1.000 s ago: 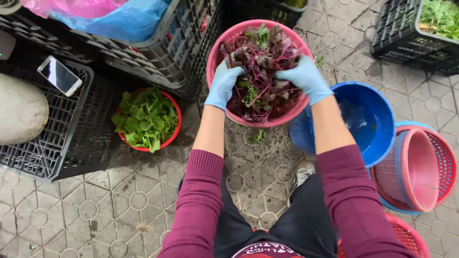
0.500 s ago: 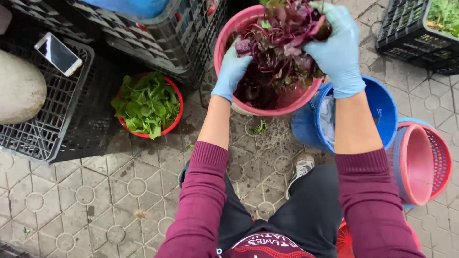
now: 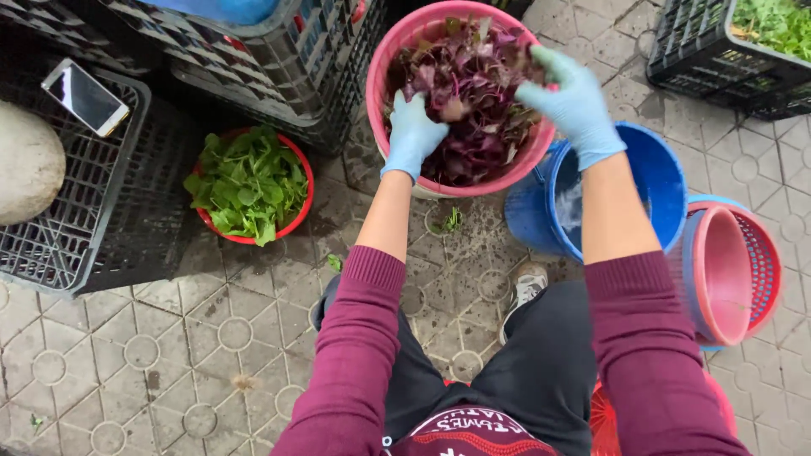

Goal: Washing leafy greens in buckets of water and transferring them to other containers

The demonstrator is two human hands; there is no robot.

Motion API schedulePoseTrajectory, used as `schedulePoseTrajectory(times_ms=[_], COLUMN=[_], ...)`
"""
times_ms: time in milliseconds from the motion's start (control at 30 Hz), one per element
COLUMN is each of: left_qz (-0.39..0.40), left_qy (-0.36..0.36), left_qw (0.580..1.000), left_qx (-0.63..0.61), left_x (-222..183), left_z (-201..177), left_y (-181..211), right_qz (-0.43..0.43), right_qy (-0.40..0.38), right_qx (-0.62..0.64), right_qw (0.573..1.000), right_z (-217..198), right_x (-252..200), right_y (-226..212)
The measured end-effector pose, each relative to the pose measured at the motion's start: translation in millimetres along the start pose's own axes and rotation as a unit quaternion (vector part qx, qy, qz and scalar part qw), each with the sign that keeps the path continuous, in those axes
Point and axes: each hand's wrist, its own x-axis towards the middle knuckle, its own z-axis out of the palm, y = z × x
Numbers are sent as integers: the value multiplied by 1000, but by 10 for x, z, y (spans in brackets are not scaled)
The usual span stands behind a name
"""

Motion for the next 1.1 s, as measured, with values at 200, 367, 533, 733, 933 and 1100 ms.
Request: schedulePoseTrajectory(times_ms=[200,367,533,733,933,1100], left_qz=[49,66,148,195,233,98], left_qy=[101,123,153,192,196,56], left_qw=[991,959,913,877,877,983], left_qx=[-66,-247,-347,-395,-372,-143], left_x=[86,124,6,80,54,80], left_z=[-11,-325,-463,-233,-382,-480], left_y=[-107,81,400,223,308,183], right_qz=[3,-113,-151,-168,-179,-90], right_qy=[-36,85,110,100,92,-119], right_qx=[-22,-29,-7,150,71,-193], right_qw=[999,990,982,969,977,970], right_z=[556,210,-185,-62,213,25], right_x=[30,189,179,89,123,-36], right_y=[914,732,557,94,302,298])
